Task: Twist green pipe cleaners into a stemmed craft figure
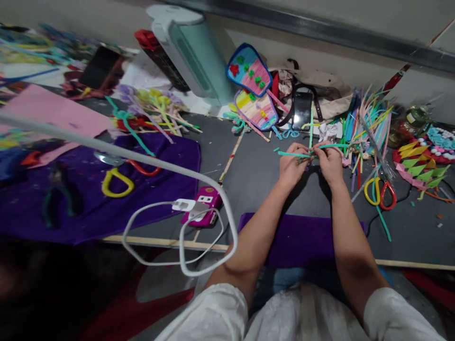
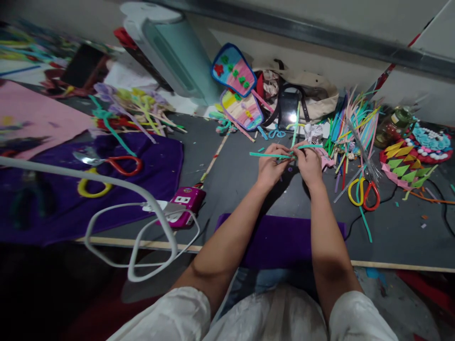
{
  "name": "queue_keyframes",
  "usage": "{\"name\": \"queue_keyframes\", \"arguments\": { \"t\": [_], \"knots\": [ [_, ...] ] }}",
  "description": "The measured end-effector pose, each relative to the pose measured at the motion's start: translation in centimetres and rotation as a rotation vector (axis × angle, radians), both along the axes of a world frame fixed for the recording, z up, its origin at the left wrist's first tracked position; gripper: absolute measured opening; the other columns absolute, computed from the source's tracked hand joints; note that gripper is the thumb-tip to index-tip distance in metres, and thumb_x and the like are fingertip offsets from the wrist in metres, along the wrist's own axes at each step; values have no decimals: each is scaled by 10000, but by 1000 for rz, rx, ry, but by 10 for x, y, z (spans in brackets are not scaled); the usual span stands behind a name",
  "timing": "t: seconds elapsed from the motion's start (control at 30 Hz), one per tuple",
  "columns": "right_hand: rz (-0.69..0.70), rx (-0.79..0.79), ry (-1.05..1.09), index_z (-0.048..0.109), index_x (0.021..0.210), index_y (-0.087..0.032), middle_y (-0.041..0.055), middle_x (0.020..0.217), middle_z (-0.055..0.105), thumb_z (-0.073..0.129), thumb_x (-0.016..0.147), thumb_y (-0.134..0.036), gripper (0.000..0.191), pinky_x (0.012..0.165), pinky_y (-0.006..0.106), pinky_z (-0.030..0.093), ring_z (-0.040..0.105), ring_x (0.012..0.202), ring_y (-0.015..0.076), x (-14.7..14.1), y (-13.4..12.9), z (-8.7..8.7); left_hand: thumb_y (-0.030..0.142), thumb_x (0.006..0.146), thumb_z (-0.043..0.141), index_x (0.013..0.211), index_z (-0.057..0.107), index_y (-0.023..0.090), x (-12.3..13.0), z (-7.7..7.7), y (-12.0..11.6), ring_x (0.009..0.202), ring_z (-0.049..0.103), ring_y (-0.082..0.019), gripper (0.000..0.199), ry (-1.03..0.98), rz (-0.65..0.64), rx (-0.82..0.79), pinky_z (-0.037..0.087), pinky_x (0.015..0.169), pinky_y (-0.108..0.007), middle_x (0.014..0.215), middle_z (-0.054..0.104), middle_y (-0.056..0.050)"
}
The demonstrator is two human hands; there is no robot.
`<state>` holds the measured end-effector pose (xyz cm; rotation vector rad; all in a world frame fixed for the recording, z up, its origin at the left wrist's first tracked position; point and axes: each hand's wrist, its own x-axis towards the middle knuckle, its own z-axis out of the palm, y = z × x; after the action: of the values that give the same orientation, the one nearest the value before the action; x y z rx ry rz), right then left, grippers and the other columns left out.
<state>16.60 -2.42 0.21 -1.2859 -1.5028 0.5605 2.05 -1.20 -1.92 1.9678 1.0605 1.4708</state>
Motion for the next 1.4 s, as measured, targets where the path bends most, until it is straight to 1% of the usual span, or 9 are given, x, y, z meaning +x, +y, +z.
{"name": "queue_keyframes", "arguments": {
  "t": [0.23, 0.47, 0.8, 0.9, 0.97, 1.03, 1.13, 1.23, 1.4],
  "knots": [
    [-106, 51, -57, 614, 852, -239, 36, 853, 707, 494, 909, -333, 163, 811, 341, 511, 659, 830, 211, -5, -2, 2, 176, 845, 657, 744, 612, 193, -2, 5, -1, 836, 630, -159, 111, -41, -53, 17, 492, 778, -284, 844, 647, -29],
    [-145, 117, -69, 630, 826, -240, 40, 861, 713, 523, 904, -327, 159, 823, 338, 502, 653, 824, 205, -11, -3, 2, 212, 805, 704, 782, 612, 206, 0, 12, -4, 811, 617, -155, 95, 13, -43, -87, 484, 749, -271, 834, 644, -21],
    [-156, 113, -44, 620, 841, -234, 46, 862, 713, 493, 945, -352, 202, 796, 333, 537, 683, 815, 194, -13, 0, -4, 226, 846, 606, 731, 544, 215, 1, 11, -8, 742, 603, -153, 131, -12, 105, -178, 458, 722, -277, 782, 651, -7],
    [-177, 113, -19, 608, 839, -234, 47, 857, 709, 491, 951, -378, 217, 789, 333, 546, 685, 808, 192, -14, 0, -7, 233, 856, 604, 768, 566, 222, 0, 12, -9, 843, 641, -179, 97, 29, 145, -165, 469, 858, -331, 866, 703, -21],
    [-187, 111, 1, 603, 842, -235, 43, 849, 704, 491, 954, -396, 226, 763, 325, 549, 683, 775, 187, -14, 0, -6, 234, 861, 616, 780, 573, 227, 0, 12, -9, 924, 651, -200, 92, 58, 185, -128, 404, 1023, -411, 893, 714, -15],
    [-186, 113, 12, 603, 845, -237, 41, 857, 703, 487, 958, -402, 231, 744, 317, 548, 681, 756, 181, -15, -1, -5, 243, 868, 625, 767, 562, 230, 0, 11, -8, 951, 650, -212, 120, 70, 210, -112, 338, 1092, -461, 872, 711, -6],
    [-164, 123, -6, 617, 843, -235, 44, 875, 708, 492, 955, -399, 234, 764, 318, 538, 682, 788, 184, -14, -2, -2, 279, 873, 633, 747, 548, 233, 0, 8, -6, 868, 630, -210, 159, 57, 214, -136, 437, 944, -399, 815, 688, -16],
    [-128, 106, -37, 634, 863, -231, 40, 872, 709, 539, 926, -389, 194, 805, 323, 520, 670, 833, 193, -13, -3, 3, 288, 870, 633, 737, 553, 230, 1, 5, -4, 809, 592, -195, 166, 33, 212, -146, 454, 785, -330, 790, 665, -24],
    [-94, 73, -86, 624, 837, -244, 23, 847, 694, 578, 882, -353, 127, 848, 327, 497, 638, 846, 197, -13, -5, 8, 269, 858, 629, 720, 542, 227, 1, 2, -3, 806, 570, -181, 169, 16, 217, -128, 442, 757, -304, 764, 635, -14]
  ]
}}
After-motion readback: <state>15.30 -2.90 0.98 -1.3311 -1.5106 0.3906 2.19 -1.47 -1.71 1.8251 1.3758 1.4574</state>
